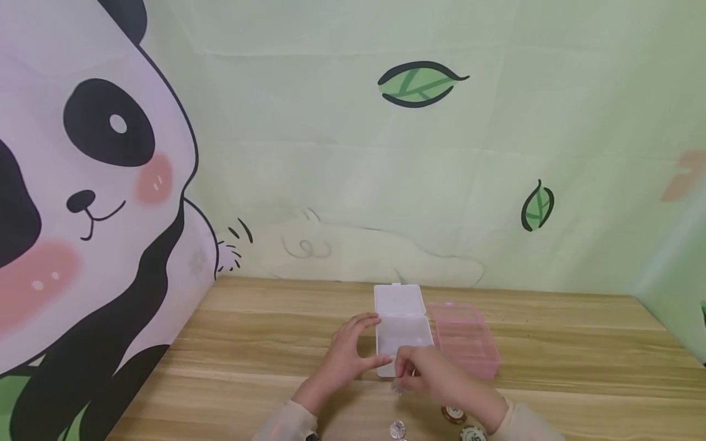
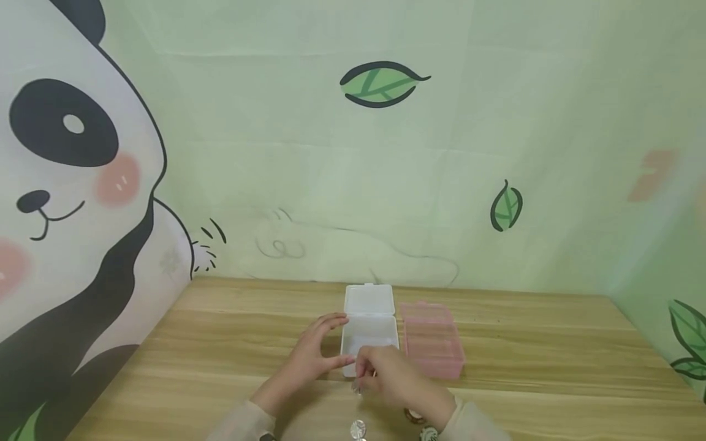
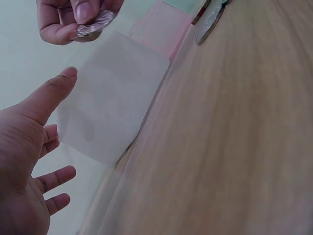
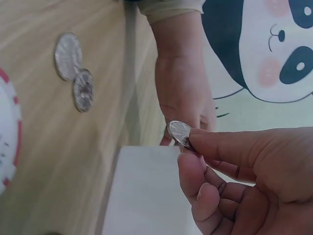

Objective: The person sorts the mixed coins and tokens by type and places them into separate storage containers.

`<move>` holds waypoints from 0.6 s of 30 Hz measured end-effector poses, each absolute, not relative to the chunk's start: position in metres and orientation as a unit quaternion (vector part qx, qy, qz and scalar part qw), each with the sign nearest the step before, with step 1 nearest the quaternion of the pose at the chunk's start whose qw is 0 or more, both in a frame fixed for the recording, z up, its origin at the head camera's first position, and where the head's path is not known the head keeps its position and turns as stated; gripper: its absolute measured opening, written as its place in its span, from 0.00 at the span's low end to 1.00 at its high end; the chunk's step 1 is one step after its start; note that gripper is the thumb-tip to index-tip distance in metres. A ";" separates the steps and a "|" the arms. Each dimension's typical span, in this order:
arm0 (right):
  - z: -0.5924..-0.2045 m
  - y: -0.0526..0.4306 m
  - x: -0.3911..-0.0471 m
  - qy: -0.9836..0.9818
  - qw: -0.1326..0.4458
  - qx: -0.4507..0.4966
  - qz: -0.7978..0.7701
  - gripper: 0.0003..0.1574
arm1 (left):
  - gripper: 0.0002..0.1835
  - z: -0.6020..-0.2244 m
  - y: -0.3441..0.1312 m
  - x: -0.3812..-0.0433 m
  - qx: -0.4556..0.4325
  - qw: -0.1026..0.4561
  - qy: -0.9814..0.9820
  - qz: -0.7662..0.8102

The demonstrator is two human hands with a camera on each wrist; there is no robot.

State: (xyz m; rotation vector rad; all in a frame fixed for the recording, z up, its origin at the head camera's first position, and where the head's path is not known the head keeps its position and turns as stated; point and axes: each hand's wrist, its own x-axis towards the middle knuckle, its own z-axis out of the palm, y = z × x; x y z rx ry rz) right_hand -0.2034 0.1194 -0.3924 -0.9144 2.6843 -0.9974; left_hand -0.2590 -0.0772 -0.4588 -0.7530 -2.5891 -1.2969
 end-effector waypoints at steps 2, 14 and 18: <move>-0.390 0.121 -0.206 0.890 0.069 -0.304 -0.333 0.09 | 0.37 -0.459 -0.077 -0.259 -0.251 0.075 -0.865 -0.428; -0.375 0.128 -0.218 0.887 0.071 -0.288 -0.354 0.07 | 0.37 -0.457 -0.077 -0.259 -0.255 0.080 -0.863 -0.428; -0.371 0.130 -0.222 0.892 0.061 -0.282 -0.347 0.07 | 0.38 -0.458 -0.077 -0.259 -0.250 0.072 -0.865 -0.428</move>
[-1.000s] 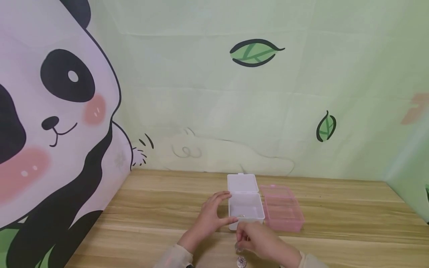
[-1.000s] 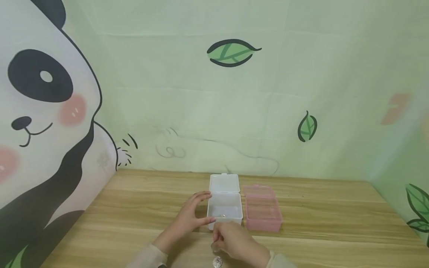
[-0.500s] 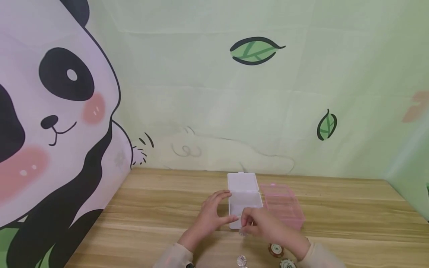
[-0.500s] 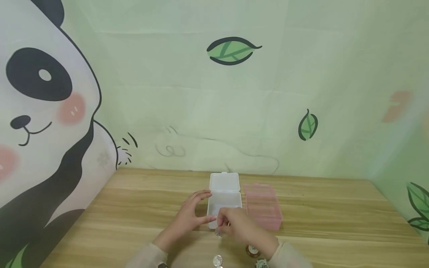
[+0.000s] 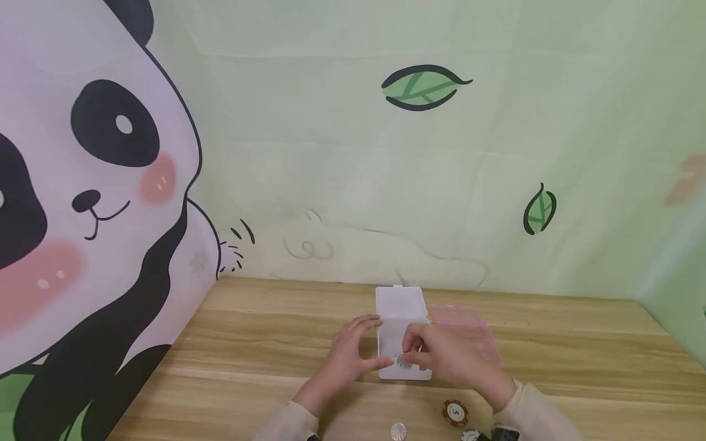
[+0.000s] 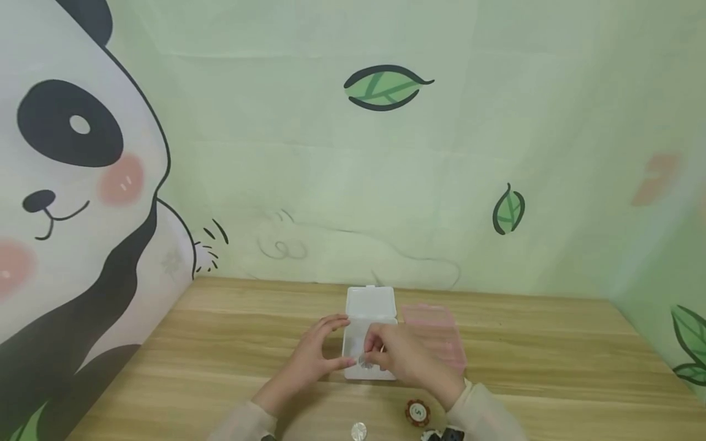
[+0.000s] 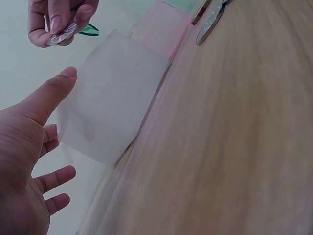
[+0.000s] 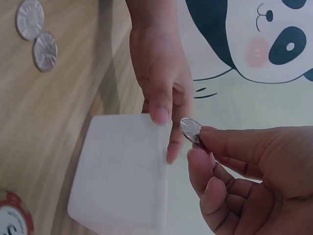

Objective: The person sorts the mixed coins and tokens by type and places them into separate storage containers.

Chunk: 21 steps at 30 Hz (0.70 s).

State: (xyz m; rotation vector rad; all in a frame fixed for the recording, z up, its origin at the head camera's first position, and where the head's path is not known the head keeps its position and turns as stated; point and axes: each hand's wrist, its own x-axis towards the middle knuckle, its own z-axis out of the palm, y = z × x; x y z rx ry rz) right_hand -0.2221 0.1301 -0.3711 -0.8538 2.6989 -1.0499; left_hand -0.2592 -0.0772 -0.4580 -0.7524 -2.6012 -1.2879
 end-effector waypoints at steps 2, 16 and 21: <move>-0.369 0.131 -0.224 0.904 0.041 -0.281 -0.320 0.06 | 0.38 -0.458 -0.077 -0.259 -0.249 0.069 -0.866 -0.429; -0.373 0.128 -0.243 0.923 0.008 -0.258 -0.284 0.07 | 0.37 -0.458 -0.078 -0.258 -0.245 0.064 -0.864 -0.436; -0.378 0.125 -0.250 0.920 0.021 -0.252 -0.298 0.06 | 0.37 -0.458 -0.078 -0.258 -0.246 0.065 -0.864 -0.435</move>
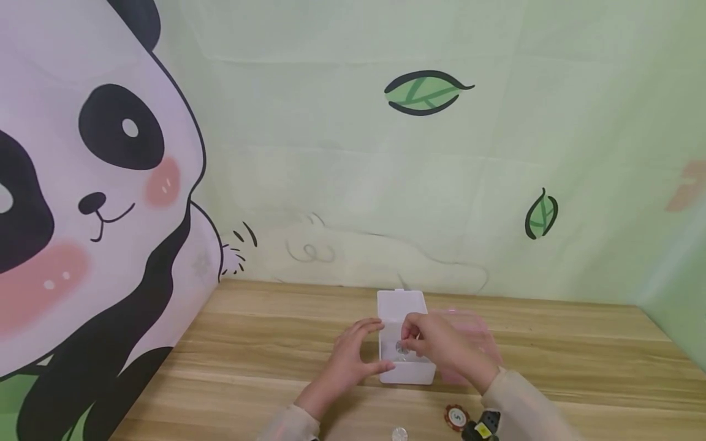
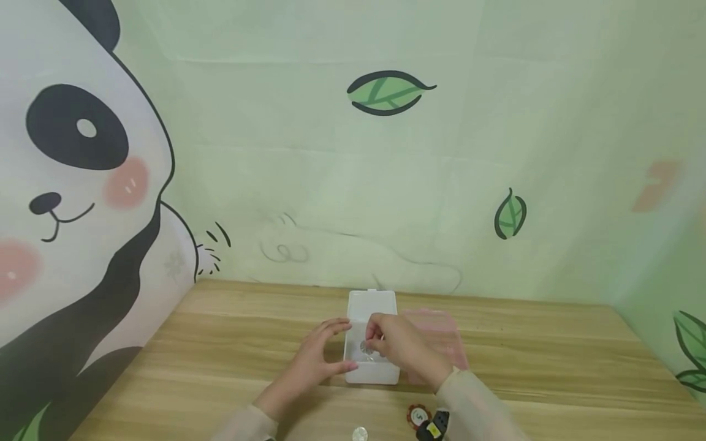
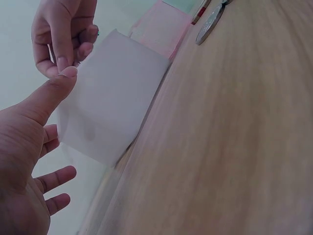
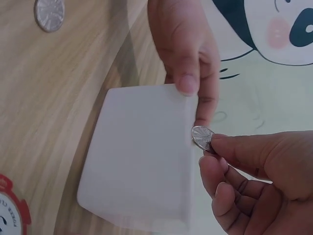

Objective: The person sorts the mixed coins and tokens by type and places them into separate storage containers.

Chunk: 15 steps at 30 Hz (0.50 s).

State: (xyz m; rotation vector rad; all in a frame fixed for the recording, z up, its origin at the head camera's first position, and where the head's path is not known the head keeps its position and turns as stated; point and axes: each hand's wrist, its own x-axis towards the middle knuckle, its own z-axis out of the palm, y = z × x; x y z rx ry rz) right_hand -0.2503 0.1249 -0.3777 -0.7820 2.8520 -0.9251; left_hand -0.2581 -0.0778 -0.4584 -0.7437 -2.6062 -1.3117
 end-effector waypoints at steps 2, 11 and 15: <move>-0.381 0.123 -0.253 0.921 0.029 -0.248 -0.299 0.06 | 0.38 -0.459 -0.078 -0.258 -0.246 0.065 -0.863 -0.436; -0.391 0.115 -0.265 0.926 0.038 -0.233 -0.295 0.08 | 0.37 -0.459 -0.079 -0.259 -0.249 0.068 -0.861 -0.438; -0.396 0.112 -0.268 0.932 0.034 -0.232 -0.276 0.09 | 0.37 -0.459 -0.079 -0.258 -0.252 0.069 -0.861 -0.436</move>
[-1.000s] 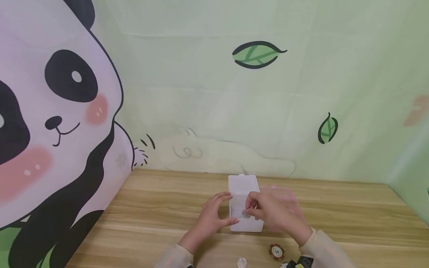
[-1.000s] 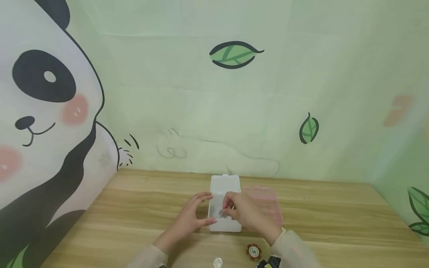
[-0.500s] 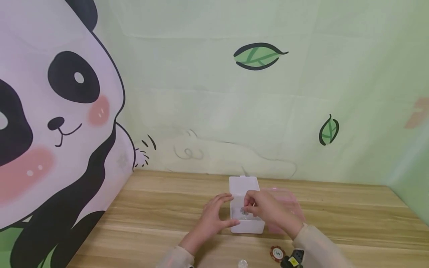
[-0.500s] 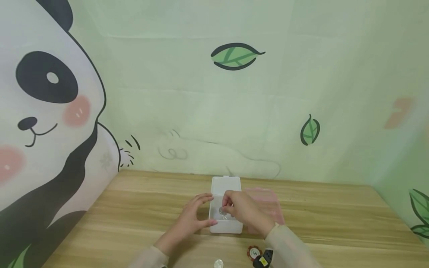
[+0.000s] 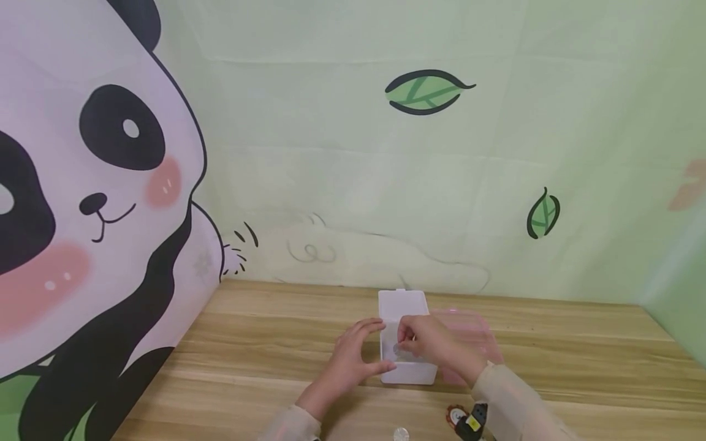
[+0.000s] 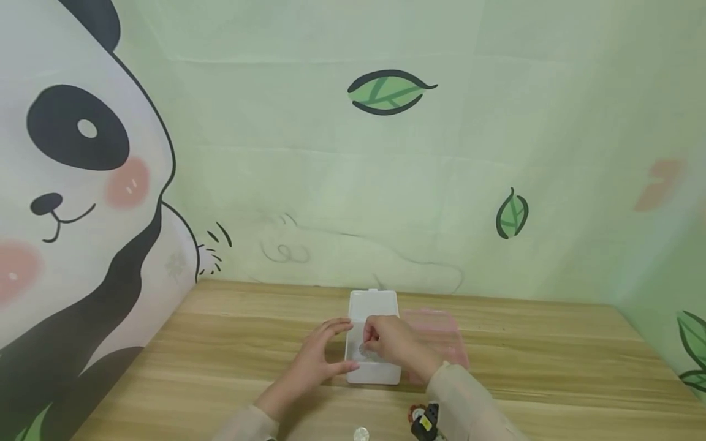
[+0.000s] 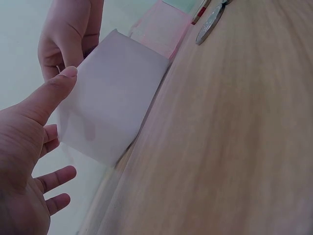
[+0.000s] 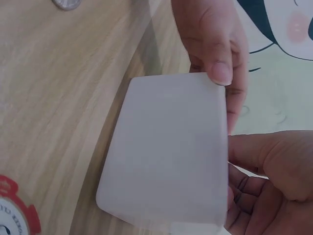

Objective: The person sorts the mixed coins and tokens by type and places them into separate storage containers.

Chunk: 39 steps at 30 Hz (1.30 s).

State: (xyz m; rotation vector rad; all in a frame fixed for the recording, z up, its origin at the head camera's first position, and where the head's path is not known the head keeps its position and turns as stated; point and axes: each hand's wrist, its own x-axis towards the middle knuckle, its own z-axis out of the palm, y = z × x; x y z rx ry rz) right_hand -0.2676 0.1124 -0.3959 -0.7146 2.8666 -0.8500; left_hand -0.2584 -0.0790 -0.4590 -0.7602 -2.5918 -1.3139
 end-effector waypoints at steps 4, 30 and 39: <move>-0.399 0.109 -0.268 0.939 0.035 -0.229 -0.253 0.10 | 0.37 -0.459 -0.079 -0.258 -0.251 0.069 -0.861 -0.438; -0.402 0.098 -0.270 0.965 0.056 -0.223 -0.124 0.13 | 0.37 -0.460 -0.078 -0.260 -0.253 0.076 -0.859 -0.438; -0.404 0.097 -0.272 0.969 0.046 -0.219 -0.103 0.09 | 0.37 -0.460 -0.078 -0.259 -0.254 0.080 -0.860 -0.436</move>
